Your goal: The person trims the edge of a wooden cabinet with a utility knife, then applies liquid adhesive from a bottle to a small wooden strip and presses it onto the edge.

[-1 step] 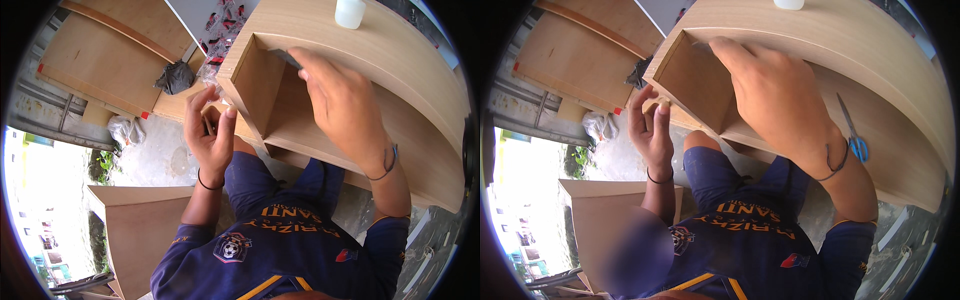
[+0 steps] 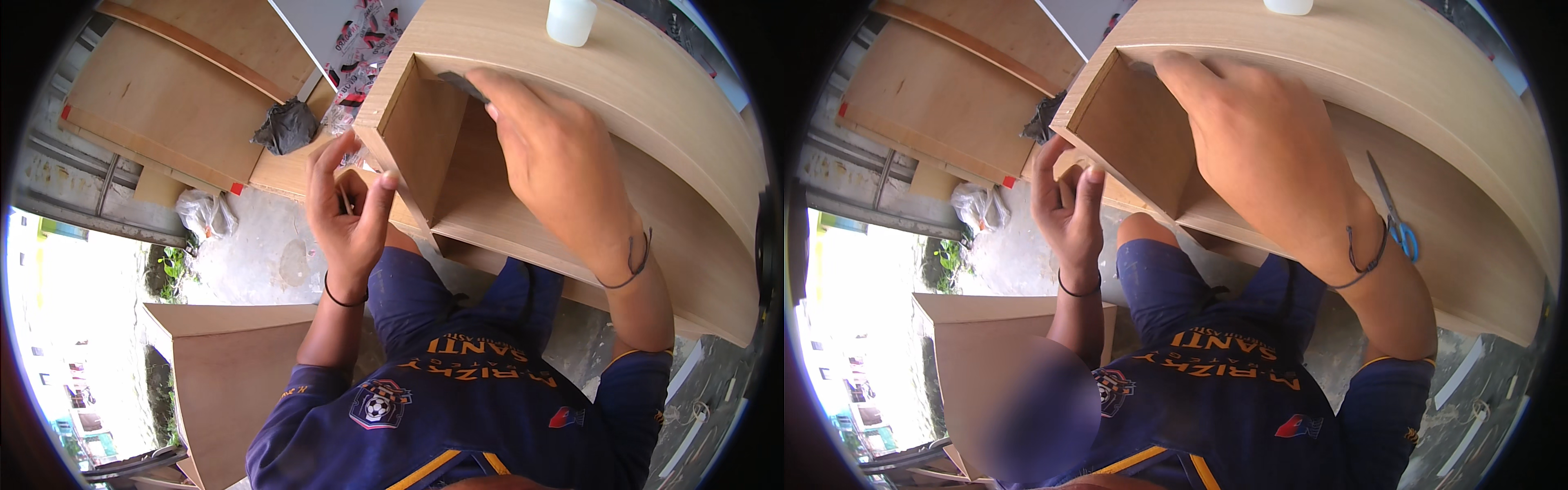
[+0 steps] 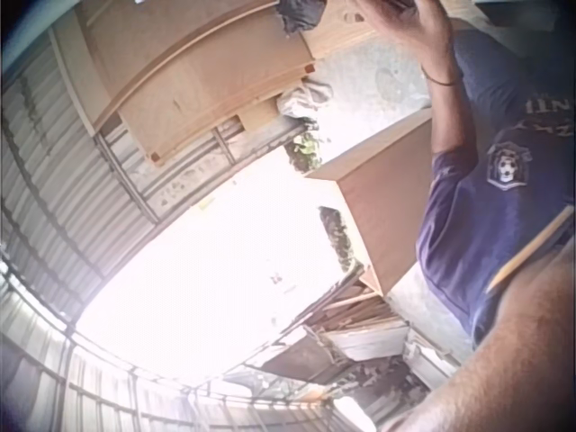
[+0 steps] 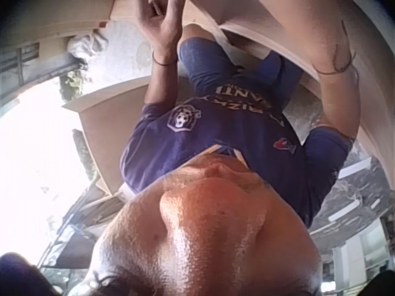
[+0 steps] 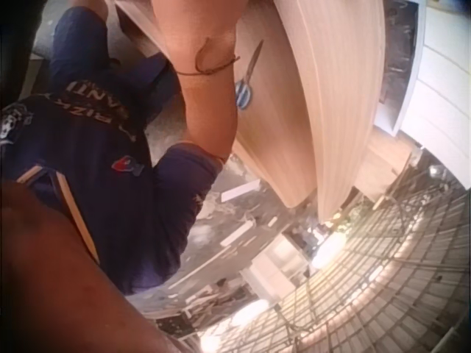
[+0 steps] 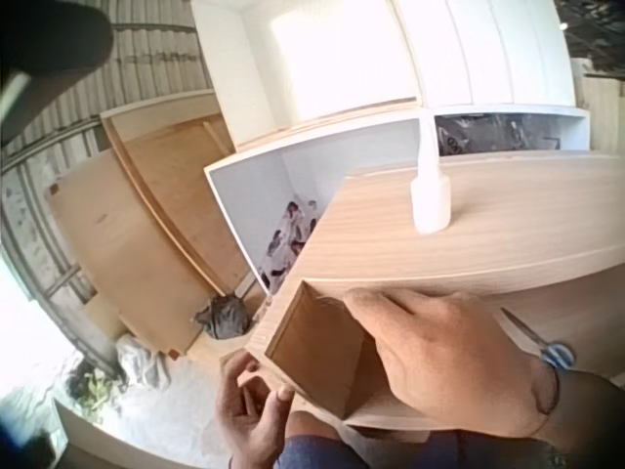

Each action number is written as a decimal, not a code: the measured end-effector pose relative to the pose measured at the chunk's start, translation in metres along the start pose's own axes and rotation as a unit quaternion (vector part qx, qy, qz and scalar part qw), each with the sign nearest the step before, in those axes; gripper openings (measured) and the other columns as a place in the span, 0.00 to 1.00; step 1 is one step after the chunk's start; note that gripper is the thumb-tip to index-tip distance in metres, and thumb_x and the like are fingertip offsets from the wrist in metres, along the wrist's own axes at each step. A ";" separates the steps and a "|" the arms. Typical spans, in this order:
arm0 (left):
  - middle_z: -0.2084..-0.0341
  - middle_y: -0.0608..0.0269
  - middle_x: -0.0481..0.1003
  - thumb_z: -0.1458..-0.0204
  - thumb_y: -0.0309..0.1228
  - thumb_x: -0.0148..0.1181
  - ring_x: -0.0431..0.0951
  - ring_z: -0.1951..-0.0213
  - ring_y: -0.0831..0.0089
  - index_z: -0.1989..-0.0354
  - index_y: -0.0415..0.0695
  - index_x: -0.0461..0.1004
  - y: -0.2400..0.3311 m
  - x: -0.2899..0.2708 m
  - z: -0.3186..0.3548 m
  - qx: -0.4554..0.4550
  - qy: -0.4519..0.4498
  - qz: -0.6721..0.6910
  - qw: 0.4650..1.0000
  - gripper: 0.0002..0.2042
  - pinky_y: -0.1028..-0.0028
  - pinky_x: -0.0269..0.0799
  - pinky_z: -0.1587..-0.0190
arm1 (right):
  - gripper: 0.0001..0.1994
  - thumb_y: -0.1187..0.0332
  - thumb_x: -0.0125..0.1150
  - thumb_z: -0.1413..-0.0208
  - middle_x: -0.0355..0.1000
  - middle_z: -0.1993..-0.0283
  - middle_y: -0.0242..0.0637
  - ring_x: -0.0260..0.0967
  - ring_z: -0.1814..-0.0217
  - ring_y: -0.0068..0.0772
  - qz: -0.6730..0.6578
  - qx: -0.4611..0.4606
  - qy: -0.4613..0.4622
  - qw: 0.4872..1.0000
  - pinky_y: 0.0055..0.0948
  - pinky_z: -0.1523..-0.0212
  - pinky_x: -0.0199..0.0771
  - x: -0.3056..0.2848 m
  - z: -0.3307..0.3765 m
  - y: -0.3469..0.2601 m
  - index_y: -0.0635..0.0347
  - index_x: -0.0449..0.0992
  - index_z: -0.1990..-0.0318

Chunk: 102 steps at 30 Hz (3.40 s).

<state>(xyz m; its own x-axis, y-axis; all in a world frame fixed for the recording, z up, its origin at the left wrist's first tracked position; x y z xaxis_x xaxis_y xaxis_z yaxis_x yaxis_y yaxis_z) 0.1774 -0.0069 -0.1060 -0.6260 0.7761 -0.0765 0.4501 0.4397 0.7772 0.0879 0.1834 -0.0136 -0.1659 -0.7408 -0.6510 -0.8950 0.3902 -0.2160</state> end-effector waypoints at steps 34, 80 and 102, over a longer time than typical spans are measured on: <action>0.60 0.50 0.73 0.52 0.23 0.62 0.77 0.60 0.60 0.54 0.32 0.71 -0.002 0.024 -0.003 -0.007 -0.090 -0.080 0.993 0.16 0.68 0.72 0.59 | 0.13 0.77 0.53 0.47 0.74 0.71 0.51 0.72 0.68 0.55 0.069 0.037 -0.080 0.994 0.47 0.67 0.71 0.001 -0.019 -0.001 0.60 0.75 0.54; 0.60 0.48 0.73 0.52 0.23 0.61 0.77 0.62 0.58 0.54 0.32 0.71 -0.002 0.022 -0.005 0.004 -0.102 -0.089 0.991 0.16 0.68 0.72 0.60 | 0.14 0.78 0.54 0.49 0.73 0.74 0.50 0.72 0.70 0.54 0.102 0.026 -0.091 0.990 0.47 0.70 0.72 0.000 -0.025 -0.007 0.59 0.73 0.54; 0.61 0.50 0.73 0.52 0.23 0.61 0.76 0.63 0.60 0.52 0.33 0.71 -0.002 0.022 -0.003 -0.002 -0.099 -0.071 0.993 0.17 0.69 0.72 0.62 | 0.13 0.80 0.54 0.50 0.69 0.62 0.45 0.70 0.63 0.54 0.065 -0.006 -0.039 0.997 0.45 0.64 0.70 -0.005 -0.026 -0.020 0.64 0.74 0.56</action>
<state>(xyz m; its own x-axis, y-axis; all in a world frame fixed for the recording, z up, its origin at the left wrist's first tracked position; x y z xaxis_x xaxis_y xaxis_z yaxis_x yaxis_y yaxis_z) 0.1603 0.0081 -0.1075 -0.5455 0.7802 -0.3061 0.3641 0.5496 0.7519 0.0957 0.1653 0.0129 -0.2491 -0.6393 -0.7274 -0.8731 0.4734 -0.1170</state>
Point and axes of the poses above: each hand's wrist, its own z-axis away from the middle knuckle, its own x-axis out of the palm, y = z × x, the point moved 2 cm from there along -z, towards the middle knuckle
